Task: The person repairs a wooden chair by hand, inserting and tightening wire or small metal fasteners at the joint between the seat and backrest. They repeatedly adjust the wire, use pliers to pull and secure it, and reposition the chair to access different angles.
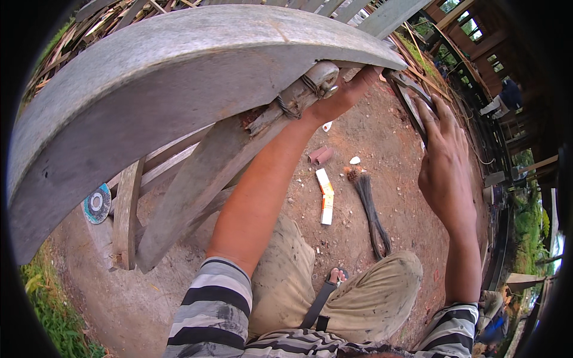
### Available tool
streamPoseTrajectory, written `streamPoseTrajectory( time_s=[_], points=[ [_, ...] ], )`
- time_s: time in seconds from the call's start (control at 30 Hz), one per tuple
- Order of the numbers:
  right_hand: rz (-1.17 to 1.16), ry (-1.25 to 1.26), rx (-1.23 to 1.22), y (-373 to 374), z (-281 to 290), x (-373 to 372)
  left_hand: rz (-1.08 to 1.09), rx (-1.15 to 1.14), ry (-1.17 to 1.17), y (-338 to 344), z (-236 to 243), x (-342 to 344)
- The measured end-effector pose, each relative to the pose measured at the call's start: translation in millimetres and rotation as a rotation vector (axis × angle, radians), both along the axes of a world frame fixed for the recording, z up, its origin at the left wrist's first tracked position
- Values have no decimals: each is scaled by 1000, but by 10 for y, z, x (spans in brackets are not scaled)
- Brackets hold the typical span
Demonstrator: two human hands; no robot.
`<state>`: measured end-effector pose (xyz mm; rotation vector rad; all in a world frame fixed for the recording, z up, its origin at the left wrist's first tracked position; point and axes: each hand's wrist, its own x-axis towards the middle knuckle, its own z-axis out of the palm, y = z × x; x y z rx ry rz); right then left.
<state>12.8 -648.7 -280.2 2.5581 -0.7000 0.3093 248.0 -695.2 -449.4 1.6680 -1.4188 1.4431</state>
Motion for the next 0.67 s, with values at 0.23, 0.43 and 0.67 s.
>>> streamPoseTrajectory(
  time_s=[0.23, 0.43, 0.67],
  points=[
    [-73, 81, -155, 31, -24, 38, 60, -34, -23, -41, -41, 30],
    [-79, 112, -256, 39, -59, 70, 114, -150, 27, -68, 16, 60],
    [-90, 73, -177, 23, -92, 48, -1012, -389, 768, 442, 460, 46]
  ],
)
